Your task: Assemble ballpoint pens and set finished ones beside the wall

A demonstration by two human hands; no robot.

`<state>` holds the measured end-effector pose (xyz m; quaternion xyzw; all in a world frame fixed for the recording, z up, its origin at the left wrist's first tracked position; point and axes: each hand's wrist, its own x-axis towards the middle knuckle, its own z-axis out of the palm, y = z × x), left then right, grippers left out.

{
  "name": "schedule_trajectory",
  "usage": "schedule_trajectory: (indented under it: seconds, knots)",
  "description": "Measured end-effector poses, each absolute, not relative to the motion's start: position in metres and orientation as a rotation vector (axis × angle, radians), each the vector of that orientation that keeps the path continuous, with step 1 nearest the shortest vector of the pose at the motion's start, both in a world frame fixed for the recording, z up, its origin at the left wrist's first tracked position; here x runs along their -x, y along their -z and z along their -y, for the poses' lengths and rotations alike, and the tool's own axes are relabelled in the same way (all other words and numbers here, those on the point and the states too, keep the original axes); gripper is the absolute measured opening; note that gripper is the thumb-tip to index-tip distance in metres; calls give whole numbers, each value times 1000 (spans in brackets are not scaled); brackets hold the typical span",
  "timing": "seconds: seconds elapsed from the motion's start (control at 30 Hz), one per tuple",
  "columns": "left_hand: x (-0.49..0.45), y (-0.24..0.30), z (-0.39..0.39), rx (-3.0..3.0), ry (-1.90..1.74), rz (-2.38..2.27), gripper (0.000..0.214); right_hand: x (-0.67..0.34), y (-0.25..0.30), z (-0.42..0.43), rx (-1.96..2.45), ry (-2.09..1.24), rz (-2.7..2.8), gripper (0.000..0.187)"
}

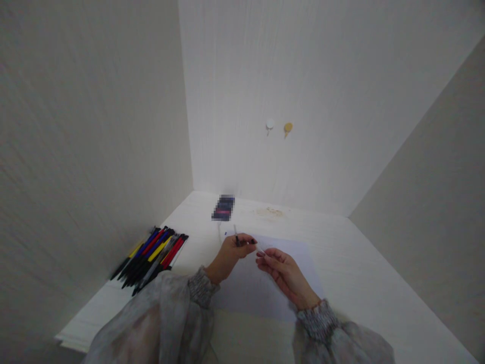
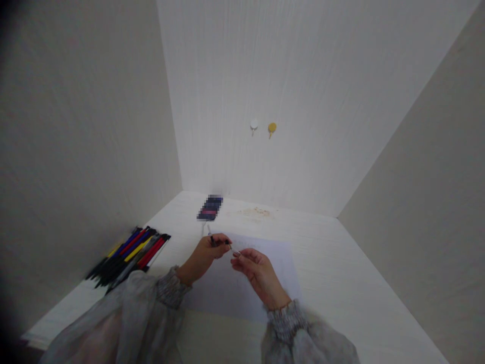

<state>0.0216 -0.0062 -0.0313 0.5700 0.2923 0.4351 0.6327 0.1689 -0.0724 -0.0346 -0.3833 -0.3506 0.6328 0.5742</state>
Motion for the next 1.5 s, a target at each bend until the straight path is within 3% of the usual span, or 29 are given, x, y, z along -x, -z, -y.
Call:
schedule_trajectory:
  seconds: [0.73, 0.97, 1.23, 1.5]
  knots:
    - [-18, 26, 12, -1336, -826, -587, 28, -166, 45, 70, 963, -1420, 1001, 24]
    - [-18, 20, 14, -1355, -842, -537, 38, -165, 39, 73, 994, -1366, 1052, 22]
    - [-24, 35, -4, -1496, -1008, -806, 28, -168, 36, 73, 995, -1298, 965, 29]
    - [-16, 36, -3, -1882, -1029, -823, 13, -184, 33, 69, 1152, -958, 1062, 25]
